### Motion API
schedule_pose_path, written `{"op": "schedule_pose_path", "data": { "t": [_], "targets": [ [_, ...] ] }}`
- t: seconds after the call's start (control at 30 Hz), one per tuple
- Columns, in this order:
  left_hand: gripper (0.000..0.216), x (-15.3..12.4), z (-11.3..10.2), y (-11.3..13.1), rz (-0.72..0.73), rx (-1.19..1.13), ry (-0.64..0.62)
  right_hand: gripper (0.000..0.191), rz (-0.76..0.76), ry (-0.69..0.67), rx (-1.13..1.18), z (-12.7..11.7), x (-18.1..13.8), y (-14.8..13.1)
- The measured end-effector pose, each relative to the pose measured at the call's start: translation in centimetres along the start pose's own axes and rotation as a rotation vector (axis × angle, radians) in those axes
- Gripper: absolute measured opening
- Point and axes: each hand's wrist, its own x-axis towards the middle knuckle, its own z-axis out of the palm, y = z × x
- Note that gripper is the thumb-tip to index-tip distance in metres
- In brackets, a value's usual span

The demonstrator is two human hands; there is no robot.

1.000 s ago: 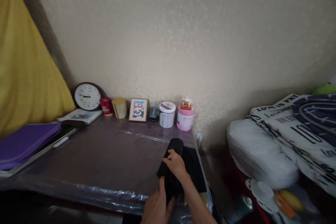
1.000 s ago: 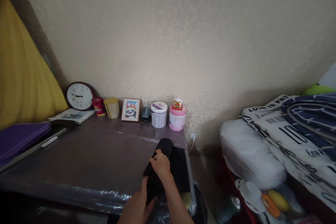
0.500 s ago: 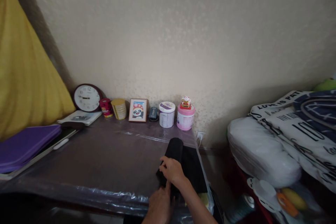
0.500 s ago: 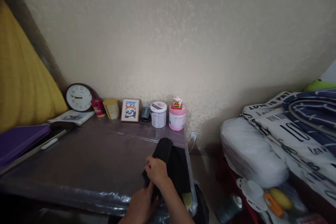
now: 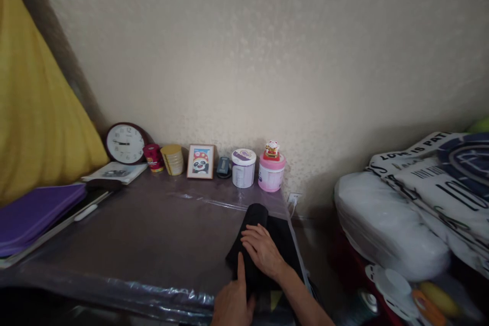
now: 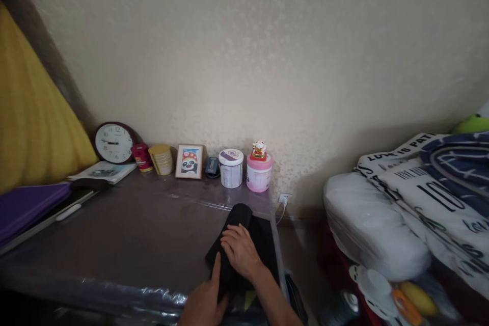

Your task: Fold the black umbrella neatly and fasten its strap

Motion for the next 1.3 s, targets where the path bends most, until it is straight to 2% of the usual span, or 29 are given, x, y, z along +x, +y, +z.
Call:
{"op": "schedule_pose_path", "data": {
  "t": [0.2, 0.3, 0.43, 0.57, 0.7, 0.83, 0.97, 1.13, 1.3],
  "targets": [
    [0.079, 0.0, -0.5, 0.2, -0.058, -0.003, -0.041, 0.029, 0.041, 0.016, -0.12, 1.5, 3.8, 4.9],
    [0.079, 0.0, -0.6, 0.3, -0.077, 0.004, -0.06, 0.028, 0.088, 0.003, -0.159, 1.8, 5.3, 6.4],
    [0.08, 0.0, -0.3, 0.2, -0.073, 0.013, -0.042, 0.025, 0.31, 0.03, -0.149, 1.2, 6.5, 7.2],
    [0.078, 0.2, 0.3, -0.2, -0.037, 0.015, -0.011, 0.03, 0.492, 0.127, -0.154, -1.0, 5.2, 8.3],
    [0.078, 0.2, 0.5, -0.5, 0.018, -0.018, 0.018, 0.032, 0.639, 0.2, -0.173, -3.7, 0.5, 9.3],
    [0.074, -0.1, 0.3, -0.5, 0.023, -0.016, 0.038, 0.032, 0.726, 0.178, -0.009, -5.0, -4.6, 8.3],
    [0.074, -0.3, 0.2, -0.3, 0.017, 0.003, 0.039, 0.032, 0.793, 0.155, 0.096, -4.5, -7.2, 6.1],
    [0.074, -0.1, 0.6, -0.5, 0.026, -0.002, 0.061, 0.035, 0.804, 0.186, 0.136, -3.3, -7.7, 3.9],
    [0.075, -0.1, 0.6, -0.5, 0.035, -0.019, 0.064, 0.03, 0.695, 0.227, 0.285, -3.4, -5.9, 2.1]
  ]
}}
